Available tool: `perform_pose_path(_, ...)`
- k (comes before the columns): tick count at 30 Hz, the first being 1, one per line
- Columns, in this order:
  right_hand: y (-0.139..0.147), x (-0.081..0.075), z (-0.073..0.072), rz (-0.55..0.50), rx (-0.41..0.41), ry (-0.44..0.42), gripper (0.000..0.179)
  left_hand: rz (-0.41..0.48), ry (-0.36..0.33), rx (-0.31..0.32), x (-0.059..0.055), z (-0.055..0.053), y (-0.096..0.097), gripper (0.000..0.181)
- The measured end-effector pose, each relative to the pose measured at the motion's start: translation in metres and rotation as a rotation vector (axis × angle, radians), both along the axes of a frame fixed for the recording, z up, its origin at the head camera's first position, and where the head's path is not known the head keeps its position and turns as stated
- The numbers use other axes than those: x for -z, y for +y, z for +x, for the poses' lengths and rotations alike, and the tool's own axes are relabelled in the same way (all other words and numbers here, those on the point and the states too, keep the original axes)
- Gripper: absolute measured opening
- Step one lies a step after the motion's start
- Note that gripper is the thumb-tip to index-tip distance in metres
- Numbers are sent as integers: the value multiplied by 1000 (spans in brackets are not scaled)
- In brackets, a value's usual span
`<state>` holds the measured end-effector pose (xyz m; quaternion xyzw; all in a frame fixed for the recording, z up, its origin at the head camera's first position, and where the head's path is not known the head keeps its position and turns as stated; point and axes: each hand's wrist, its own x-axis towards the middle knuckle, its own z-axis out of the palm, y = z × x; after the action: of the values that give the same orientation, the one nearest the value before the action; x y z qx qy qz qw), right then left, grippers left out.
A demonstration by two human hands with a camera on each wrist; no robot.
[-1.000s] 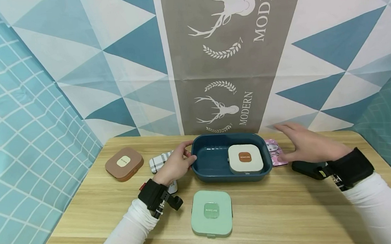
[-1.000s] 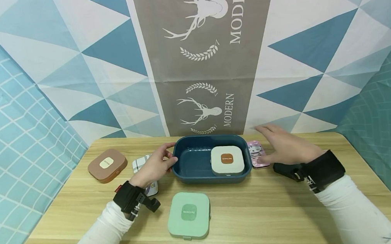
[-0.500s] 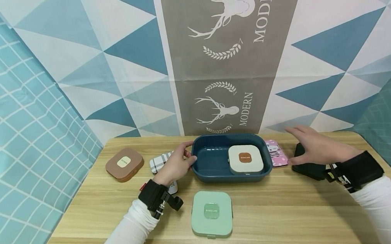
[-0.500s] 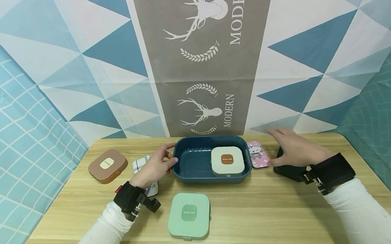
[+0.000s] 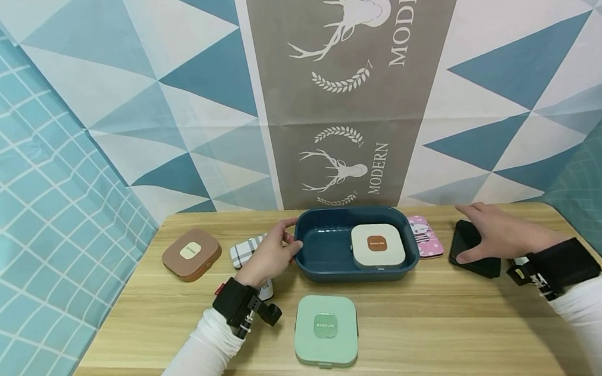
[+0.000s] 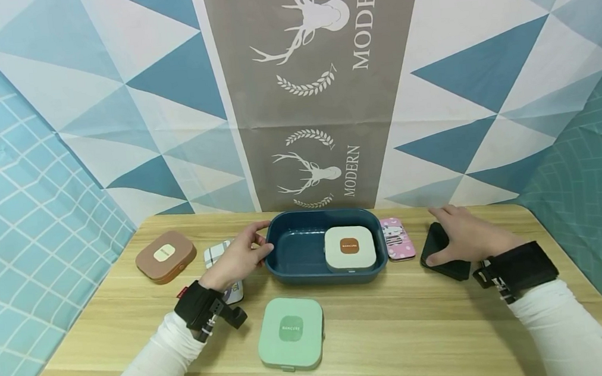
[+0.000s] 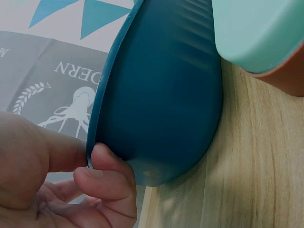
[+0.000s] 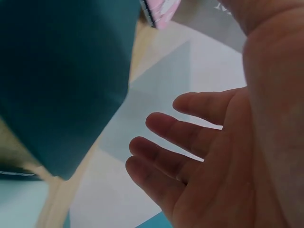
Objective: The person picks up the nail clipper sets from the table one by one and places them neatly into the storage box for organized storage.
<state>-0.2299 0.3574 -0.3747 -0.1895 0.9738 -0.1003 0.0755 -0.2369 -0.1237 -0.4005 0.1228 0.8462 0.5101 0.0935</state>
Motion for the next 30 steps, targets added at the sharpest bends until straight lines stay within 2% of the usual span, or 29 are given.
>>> perform_pose_path(11, 12, 15, 1, 30, 39, -23, 129, -2, -2, -2, 1, 0, 0, 58)
perform_pose_path(30, 16, 25, 7, -5, 34, -55, 125, 0, 13, 3, 3, 0, 0, 58)
